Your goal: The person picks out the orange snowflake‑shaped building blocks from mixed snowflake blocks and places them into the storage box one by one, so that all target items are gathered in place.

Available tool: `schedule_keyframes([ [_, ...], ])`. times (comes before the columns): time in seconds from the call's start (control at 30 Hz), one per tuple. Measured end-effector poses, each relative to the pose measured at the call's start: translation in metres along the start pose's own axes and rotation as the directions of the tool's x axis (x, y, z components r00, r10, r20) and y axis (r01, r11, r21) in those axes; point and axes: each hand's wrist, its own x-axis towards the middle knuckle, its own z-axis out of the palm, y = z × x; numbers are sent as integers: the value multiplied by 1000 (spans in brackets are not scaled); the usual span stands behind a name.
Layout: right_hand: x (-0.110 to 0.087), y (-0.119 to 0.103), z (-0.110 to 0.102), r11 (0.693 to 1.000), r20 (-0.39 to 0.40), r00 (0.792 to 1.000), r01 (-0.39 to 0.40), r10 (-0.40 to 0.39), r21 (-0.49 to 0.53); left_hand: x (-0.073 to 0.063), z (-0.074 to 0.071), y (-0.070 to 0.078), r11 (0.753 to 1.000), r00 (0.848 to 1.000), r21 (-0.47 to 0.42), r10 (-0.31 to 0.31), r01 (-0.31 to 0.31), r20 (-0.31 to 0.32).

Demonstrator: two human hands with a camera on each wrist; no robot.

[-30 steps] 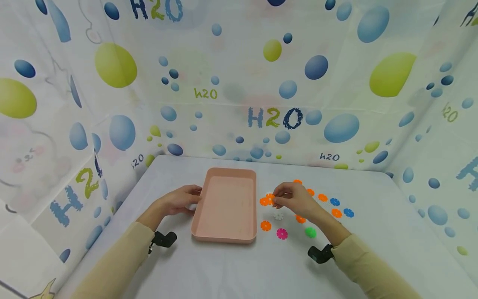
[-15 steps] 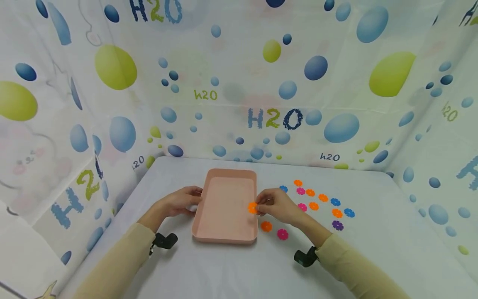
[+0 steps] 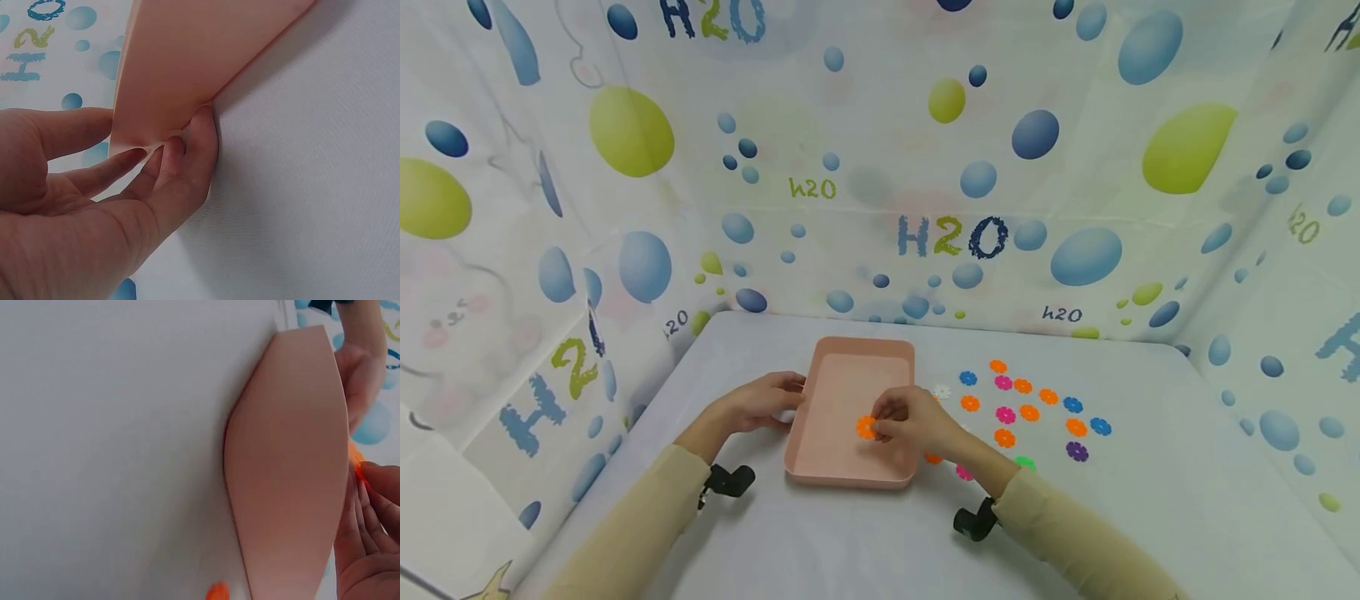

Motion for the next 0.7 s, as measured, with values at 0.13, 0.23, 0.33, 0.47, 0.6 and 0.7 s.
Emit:
schedule_keyframes([
  [0.13, 7, -5, 16, 1000, -22, 1000, 6, -6, 9, 0, 0, 0, 1000, 1000, 1, -5, 5, 2],
  [0.23, 10, -10, 28, 1000, -57, 998, -6, 7, 11, 0, -1, 0, 1000, 1000, 7, -5, 5, 2],
  [0.33, 14, -13, 40, 1000, -89, 996, -23, 23, 11, -1, -1, 1, 1000, 1000, 11, 2, -2, 9],
  [0.47, 20, -16, 54, 999, -116, 992, -48, 45, -23, -1, -1, 2, 1000, 999, 7, 18, -19, 28],
  [0.6, 26, -19, 62, 995, -120, 990, -79, 72, -55, -1, -1, 2, 1000, 999, 6, 23, -23, 30],
  [0.7, 31, -19, 67, 992, -124, 988, -102, 92, -76, -2, -1, 1, 1000, 999, 2, 19, -19, 26],
])
